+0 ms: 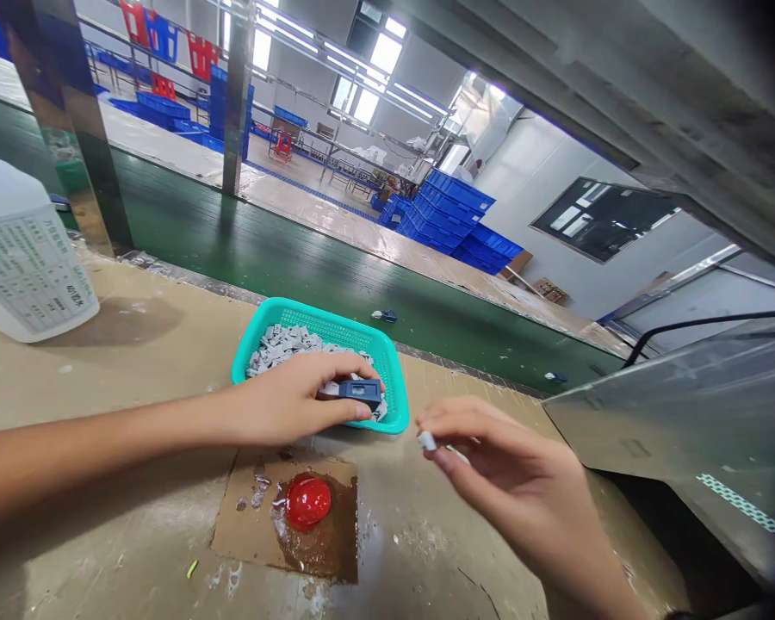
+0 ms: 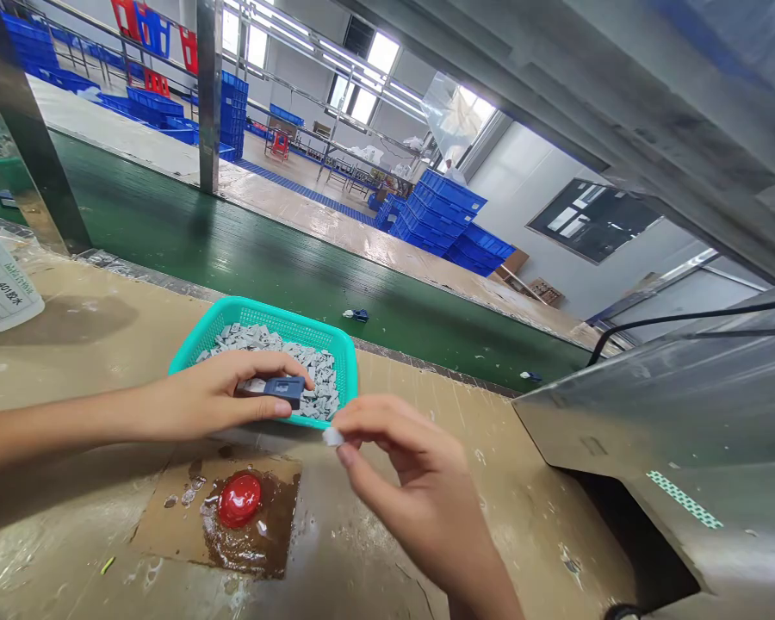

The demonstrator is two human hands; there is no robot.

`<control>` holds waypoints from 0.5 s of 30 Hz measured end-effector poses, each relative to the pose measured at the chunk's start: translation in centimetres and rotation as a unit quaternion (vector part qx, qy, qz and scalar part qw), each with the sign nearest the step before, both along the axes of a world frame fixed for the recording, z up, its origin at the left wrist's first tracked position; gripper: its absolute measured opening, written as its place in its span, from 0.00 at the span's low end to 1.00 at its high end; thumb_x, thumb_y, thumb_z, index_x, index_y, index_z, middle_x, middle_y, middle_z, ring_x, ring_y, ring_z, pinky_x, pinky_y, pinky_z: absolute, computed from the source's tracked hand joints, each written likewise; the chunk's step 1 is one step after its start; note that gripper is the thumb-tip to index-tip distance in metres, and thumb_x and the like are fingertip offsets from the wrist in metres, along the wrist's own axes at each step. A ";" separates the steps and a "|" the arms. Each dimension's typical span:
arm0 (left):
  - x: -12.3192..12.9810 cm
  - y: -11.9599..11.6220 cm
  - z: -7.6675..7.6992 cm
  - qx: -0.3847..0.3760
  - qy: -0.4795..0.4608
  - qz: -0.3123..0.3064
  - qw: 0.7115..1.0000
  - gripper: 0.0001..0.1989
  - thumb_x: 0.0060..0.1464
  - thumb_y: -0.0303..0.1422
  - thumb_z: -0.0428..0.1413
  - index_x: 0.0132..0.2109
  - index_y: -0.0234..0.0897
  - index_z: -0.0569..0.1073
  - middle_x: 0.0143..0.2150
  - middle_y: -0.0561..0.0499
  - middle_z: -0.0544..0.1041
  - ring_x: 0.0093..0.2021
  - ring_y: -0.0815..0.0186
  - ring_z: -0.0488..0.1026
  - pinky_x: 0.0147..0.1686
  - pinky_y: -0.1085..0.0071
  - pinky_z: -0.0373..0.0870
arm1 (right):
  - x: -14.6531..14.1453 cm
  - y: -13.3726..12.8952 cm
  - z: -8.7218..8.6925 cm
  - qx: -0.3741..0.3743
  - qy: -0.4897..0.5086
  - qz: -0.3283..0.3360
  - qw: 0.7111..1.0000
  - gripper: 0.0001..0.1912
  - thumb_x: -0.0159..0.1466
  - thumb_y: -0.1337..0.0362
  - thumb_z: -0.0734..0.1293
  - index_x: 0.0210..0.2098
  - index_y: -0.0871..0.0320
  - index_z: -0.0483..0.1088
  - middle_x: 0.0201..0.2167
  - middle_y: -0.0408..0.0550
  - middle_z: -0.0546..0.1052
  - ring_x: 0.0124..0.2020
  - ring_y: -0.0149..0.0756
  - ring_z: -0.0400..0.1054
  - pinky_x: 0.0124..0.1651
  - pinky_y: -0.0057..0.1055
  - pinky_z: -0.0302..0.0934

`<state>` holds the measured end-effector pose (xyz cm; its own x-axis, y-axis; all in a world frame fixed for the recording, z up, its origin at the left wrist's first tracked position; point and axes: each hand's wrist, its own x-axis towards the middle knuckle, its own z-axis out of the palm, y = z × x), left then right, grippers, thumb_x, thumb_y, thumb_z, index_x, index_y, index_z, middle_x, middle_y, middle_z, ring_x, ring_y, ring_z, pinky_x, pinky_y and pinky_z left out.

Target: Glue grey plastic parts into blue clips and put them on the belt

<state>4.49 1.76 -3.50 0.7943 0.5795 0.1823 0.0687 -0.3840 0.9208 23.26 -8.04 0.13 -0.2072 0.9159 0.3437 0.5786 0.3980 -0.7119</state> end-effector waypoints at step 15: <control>-0.4 -0.2 0.1 0.268 0.041 0.054 0.961 0.08 0.48 0.30 0.54 0.37 0.36 0.75 0.27 0.53 0.67 0.30 0.70 0.64 0.29 0.76 0.56 | -2.6 1.7 -1.0 -0.050 0.135 -0.056 0.988 0.05 0.54 0.70 0.67 0.30 0.56 0.75 0.33 0.46 0.75 0.37 0.34 0.70 0.41 0.24 0.69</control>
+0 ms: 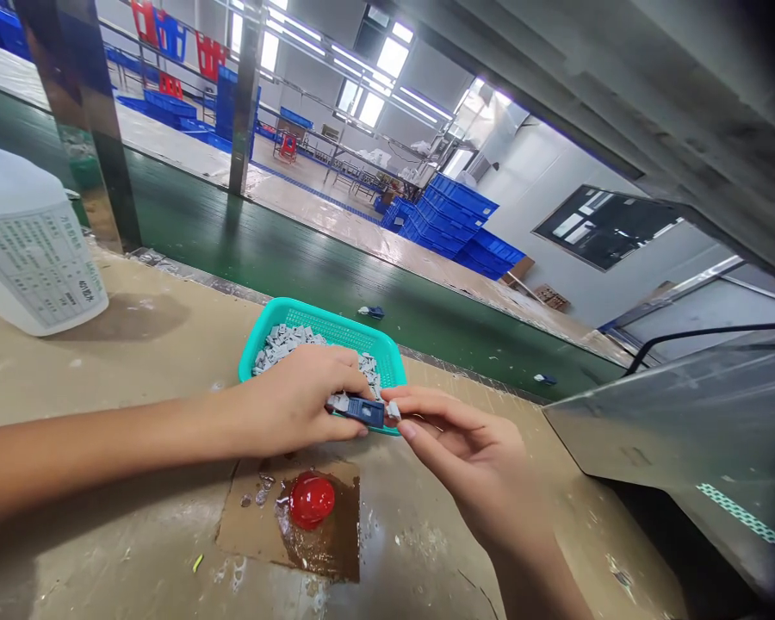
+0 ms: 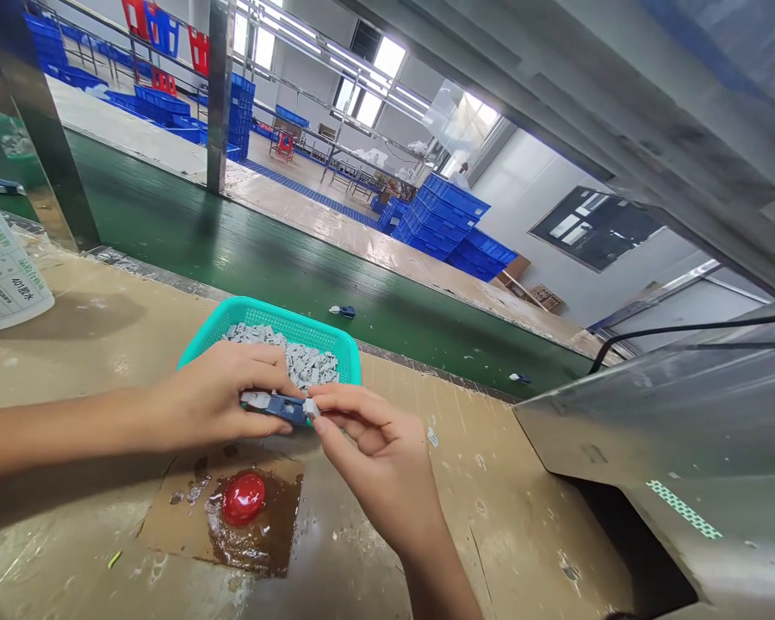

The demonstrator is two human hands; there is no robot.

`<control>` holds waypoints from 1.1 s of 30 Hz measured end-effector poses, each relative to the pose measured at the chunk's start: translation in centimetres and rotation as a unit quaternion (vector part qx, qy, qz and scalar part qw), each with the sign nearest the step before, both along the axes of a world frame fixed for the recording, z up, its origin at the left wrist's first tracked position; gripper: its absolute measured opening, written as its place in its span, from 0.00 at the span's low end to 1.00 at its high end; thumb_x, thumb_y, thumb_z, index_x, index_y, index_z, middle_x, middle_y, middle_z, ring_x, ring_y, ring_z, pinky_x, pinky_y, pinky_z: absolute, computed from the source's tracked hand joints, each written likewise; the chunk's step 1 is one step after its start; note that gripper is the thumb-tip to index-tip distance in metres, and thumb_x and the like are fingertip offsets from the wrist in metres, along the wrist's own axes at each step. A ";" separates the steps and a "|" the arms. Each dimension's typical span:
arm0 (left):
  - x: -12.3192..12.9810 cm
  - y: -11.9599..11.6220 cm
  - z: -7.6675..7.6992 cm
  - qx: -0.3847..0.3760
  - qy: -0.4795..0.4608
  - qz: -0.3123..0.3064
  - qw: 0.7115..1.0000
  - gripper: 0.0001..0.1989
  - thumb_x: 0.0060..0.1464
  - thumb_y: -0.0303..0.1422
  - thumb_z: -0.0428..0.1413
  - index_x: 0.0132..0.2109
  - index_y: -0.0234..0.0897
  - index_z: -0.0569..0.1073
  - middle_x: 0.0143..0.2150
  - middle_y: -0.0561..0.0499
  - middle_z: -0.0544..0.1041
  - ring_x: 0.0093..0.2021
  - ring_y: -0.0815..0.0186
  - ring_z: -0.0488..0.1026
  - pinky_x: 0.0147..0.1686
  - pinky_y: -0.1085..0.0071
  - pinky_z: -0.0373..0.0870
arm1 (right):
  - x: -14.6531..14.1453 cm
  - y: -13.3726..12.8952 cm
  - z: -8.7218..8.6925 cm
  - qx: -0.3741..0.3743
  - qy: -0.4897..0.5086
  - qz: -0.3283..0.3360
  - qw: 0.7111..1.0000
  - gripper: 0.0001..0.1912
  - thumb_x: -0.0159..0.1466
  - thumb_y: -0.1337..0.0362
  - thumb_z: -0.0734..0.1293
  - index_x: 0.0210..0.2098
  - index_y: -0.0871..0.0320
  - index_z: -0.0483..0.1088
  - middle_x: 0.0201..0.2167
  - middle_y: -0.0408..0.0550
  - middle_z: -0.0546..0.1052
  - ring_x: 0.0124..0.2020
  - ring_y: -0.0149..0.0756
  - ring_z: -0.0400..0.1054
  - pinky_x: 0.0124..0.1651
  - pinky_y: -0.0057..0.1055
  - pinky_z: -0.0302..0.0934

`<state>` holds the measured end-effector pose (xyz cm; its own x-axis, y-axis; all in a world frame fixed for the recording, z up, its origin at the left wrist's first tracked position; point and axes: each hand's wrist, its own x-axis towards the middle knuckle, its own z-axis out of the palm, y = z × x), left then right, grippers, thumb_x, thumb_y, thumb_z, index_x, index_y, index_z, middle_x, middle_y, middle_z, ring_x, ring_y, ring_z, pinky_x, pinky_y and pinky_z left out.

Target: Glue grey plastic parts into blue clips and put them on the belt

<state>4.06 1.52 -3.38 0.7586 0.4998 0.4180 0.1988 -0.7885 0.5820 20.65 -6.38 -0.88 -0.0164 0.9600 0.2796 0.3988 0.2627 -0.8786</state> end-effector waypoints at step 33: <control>-0.3 -0.6 1.0 0.011 0.085 -0.025 0.996 0.12 0.53 0.38 0.50 0.31 0.31 0.69 0.29 0.50 0.67 0.31 0.68 0.61 0.29 0.74 0.54 | -1.8 -1.4 -4.0 0.337 -0.404 -0.054 0.849 0.19 0.57 0.78 0.62 0.48 0.67 0.64 0.46 0.60 0.69 0.47 0.42 0.65 0.49 0.36 0.66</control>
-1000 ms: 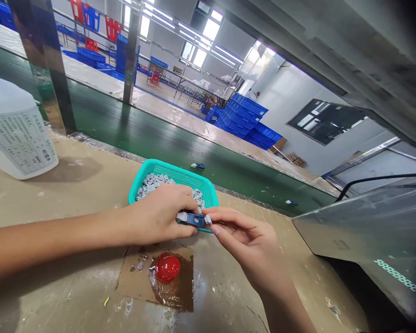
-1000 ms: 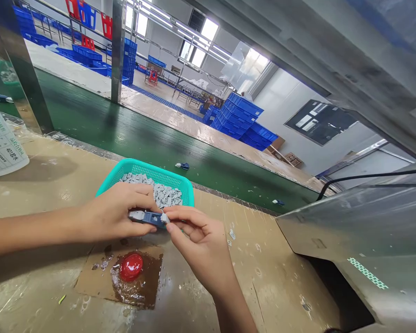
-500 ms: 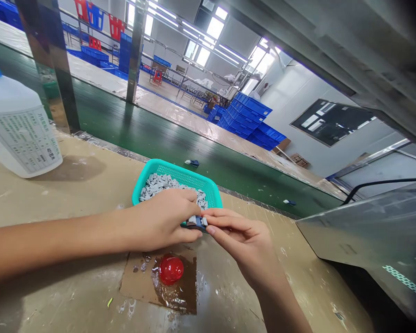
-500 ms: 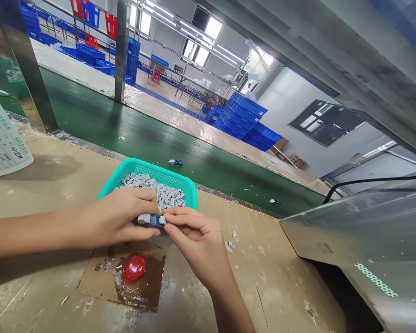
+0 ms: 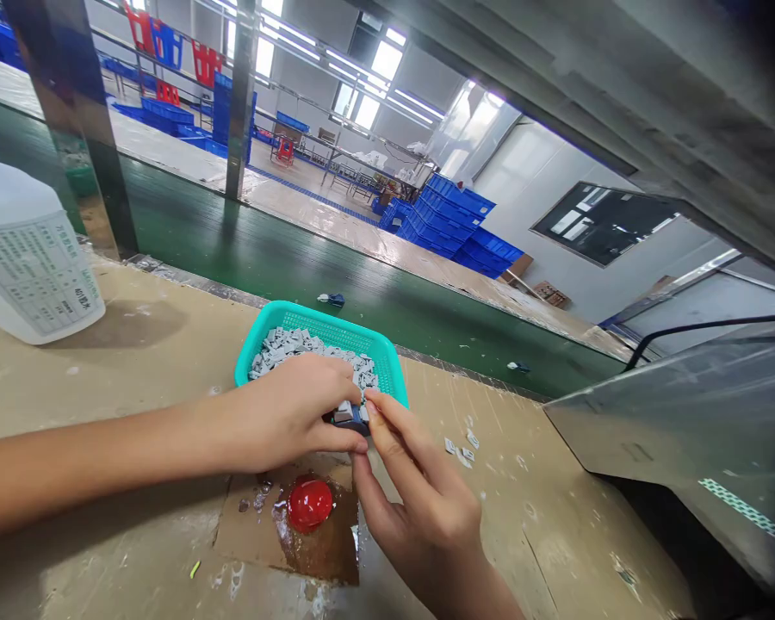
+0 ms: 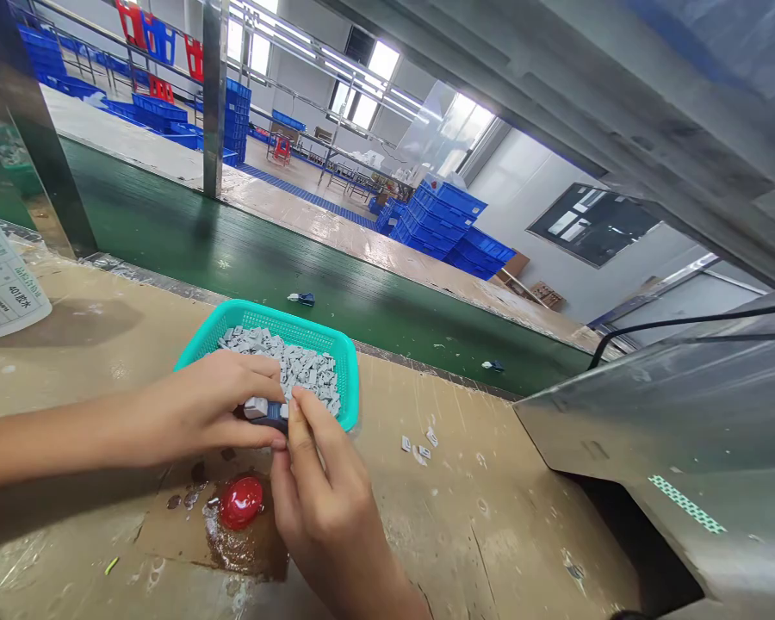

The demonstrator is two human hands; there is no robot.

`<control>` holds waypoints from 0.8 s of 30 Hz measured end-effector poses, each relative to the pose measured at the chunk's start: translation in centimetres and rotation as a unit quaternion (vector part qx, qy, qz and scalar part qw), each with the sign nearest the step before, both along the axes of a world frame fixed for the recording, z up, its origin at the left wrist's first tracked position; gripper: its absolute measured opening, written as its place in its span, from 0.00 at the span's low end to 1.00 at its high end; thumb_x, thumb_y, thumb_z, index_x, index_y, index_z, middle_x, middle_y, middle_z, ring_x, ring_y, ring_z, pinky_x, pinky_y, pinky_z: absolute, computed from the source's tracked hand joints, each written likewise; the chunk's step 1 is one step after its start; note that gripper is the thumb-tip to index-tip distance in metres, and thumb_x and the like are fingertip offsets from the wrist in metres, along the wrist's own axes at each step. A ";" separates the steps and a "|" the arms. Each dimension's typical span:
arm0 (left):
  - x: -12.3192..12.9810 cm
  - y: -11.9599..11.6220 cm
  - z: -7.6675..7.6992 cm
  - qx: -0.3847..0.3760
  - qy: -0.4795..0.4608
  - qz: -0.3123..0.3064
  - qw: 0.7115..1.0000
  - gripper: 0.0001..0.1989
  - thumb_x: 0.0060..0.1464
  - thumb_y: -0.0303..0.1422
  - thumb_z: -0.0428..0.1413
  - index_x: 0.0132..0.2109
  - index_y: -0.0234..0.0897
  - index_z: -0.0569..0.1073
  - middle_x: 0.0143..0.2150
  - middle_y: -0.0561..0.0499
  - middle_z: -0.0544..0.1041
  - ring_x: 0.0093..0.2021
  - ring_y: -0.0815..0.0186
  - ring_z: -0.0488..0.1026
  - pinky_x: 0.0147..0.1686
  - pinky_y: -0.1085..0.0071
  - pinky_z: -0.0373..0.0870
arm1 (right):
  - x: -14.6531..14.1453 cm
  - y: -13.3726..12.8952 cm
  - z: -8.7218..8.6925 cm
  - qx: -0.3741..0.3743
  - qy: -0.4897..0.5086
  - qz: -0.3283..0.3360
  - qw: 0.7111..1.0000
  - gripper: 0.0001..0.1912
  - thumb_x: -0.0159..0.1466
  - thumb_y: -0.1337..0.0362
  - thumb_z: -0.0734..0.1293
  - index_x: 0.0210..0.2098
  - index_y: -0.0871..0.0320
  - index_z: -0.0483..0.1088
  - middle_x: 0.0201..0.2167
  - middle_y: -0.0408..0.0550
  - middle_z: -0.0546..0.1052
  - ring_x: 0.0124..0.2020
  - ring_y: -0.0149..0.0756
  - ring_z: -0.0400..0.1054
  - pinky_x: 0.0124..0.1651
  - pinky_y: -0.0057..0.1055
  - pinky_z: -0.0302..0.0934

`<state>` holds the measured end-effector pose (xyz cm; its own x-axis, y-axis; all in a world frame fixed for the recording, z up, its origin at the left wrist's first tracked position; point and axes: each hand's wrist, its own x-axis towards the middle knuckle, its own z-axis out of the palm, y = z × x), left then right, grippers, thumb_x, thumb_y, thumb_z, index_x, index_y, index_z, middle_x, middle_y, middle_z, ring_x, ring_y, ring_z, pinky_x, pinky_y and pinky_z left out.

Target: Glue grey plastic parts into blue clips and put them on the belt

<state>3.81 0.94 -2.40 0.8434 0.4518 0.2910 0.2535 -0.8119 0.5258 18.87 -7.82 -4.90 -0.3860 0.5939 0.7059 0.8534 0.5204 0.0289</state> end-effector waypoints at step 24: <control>2.3 -2.5 1.1 -0.639 -0.417 -0.029 0.646 0.08 0.49 0.33 0.55 0.36 0.34 0.72 0.35 0.50 0.72 0.38 0.70 0.67 0.42 0.74 0.62 | 0.9 2.1 3.0 0.170 -0.015 0.015 0.985 0.27 0.54 0.78 0.68 0.53 0.64 0.62 0.41 0.56 0.72 0.42 0.41 0.69 0.43 0.31 0.68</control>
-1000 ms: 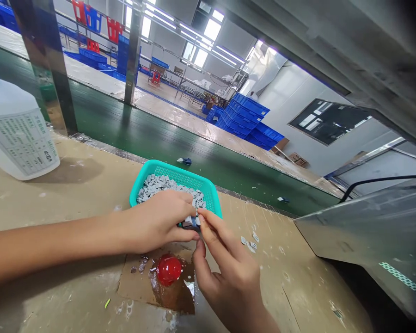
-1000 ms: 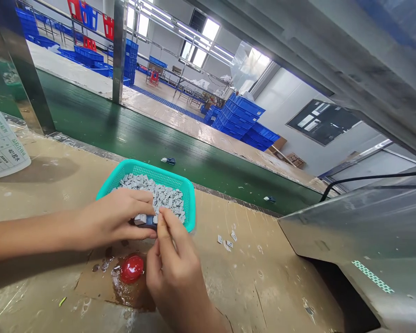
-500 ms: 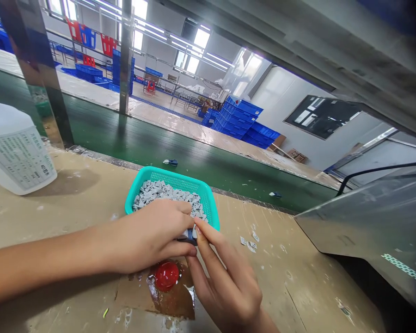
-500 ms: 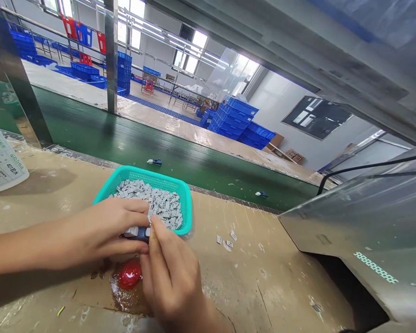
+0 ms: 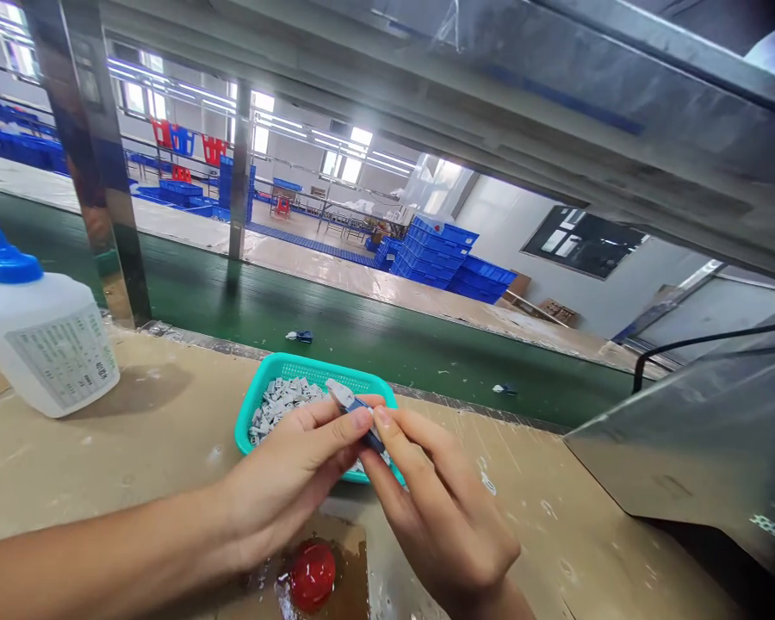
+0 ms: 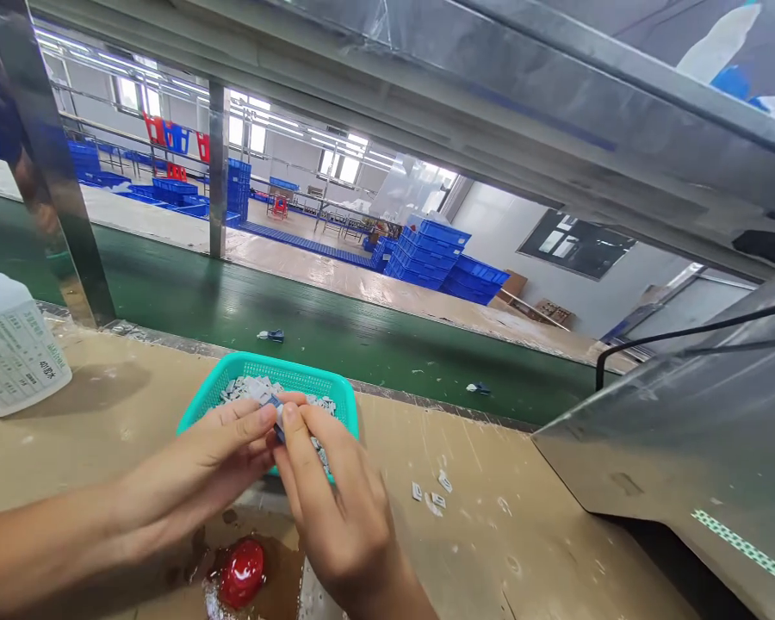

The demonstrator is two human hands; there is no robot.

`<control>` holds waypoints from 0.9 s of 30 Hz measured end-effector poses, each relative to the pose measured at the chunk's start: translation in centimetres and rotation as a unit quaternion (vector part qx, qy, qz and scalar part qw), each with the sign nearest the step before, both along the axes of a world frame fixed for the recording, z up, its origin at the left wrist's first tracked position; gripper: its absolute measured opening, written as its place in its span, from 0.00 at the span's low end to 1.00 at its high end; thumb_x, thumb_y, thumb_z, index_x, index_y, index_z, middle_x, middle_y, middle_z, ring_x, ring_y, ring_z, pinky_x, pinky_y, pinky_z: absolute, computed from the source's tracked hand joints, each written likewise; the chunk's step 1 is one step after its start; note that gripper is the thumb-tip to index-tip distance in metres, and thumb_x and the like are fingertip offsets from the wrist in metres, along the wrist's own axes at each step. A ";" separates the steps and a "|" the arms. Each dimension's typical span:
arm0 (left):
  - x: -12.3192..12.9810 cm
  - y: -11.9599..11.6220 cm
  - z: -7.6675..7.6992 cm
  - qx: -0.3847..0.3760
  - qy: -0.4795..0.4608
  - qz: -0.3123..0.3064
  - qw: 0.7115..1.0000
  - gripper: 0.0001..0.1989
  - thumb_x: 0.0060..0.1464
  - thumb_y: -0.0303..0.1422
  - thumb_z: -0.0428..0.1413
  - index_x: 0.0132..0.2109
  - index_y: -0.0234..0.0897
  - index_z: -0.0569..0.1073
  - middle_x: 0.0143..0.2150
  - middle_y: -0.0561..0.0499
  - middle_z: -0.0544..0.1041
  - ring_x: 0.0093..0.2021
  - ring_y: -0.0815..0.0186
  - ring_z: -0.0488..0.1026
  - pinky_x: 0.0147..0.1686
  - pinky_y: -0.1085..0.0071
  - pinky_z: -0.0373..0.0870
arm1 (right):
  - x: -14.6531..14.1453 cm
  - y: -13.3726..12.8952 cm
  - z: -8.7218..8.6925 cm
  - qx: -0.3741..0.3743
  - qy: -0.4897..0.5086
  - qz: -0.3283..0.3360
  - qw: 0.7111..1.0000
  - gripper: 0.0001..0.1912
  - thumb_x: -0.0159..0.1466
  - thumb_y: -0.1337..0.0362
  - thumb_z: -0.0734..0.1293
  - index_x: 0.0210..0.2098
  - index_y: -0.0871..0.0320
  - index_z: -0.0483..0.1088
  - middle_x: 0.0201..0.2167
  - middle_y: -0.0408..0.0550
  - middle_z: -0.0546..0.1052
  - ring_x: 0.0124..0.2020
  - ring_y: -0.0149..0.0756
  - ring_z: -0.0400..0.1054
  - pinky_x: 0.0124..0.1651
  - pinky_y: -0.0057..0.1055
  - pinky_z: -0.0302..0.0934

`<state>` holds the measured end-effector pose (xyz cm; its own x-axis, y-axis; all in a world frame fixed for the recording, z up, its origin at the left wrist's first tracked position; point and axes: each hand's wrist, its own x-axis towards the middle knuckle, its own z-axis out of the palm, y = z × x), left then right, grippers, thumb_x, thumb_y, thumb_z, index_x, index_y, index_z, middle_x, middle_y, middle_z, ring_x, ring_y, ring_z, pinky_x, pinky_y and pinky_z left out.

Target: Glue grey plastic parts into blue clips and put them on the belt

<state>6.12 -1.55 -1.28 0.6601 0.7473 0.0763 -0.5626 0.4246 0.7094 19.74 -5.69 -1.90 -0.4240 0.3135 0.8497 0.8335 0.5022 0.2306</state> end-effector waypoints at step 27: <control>-1.9 6.2 0.0 0.158 0.144 0.101 0.972 0.10 0.53 0.35 0.45 0.35 0.31 0.62 0.27 0.53 0.60 0.20 0.79 0.51 0.22 0.80 0.52 | 0.1 3.8 -0.2 -0.519 0.440 0.199 0.705 0.31 0.58 0.56 0.64 0.58 0.54 0.50 0.46 0.51 0.66 0.44 0.36 0.64 0.48 0.36 0.62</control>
<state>4.23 4.69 -1.27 0.5311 0.8328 0.1563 -0.3699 0.0619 0.9270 19.86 -1.89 -2.05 -0.1057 0.9655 0.2379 0.1705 0.2533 -0.9523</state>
